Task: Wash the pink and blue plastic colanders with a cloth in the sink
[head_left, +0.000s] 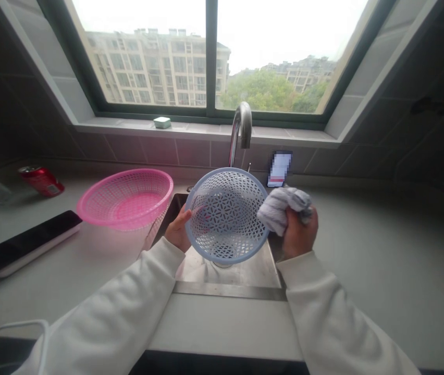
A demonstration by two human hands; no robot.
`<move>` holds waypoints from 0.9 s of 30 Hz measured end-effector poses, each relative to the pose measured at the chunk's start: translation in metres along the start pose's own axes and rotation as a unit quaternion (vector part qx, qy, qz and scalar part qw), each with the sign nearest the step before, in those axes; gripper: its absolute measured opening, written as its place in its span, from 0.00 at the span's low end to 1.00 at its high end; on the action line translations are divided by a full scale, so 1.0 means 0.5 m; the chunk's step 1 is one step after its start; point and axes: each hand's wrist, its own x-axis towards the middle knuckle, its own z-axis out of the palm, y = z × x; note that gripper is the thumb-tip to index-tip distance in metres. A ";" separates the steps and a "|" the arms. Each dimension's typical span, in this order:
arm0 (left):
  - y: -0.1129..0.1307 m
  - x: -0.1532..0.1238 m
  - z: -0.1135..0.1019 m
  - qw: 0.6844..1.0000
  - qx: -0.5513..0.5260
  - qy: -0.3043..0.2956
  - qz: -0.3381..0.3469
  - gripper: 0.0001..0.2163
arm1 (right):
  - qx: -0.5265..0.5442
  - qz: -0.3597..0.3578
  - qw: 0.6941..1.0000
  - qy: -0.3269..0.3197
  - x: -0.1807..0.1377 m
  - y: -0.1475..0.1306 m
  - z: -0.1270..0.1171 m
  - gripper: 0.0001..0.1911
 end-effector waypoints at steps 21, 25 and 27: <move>-0.076 -0.008 0.019 0.955 0.278 -0.099 0.024 0.37 | 0.271 0.305 0.910 -0.070 -0.080 0.016 0.118 0.21; -0.071 -0.015 0.021 0.933 0.334 -0.123 0.059 0.38 | 0.270 0.312 0.904 -0.114 -0.086 0.011 0.116 0.22; -0.067 -0.018 0.021 0.915 0.369 -0.141 0.086 0.38 | 0.257 0.306 0.907 -0.135 -0.087 0.010 0.113 0.23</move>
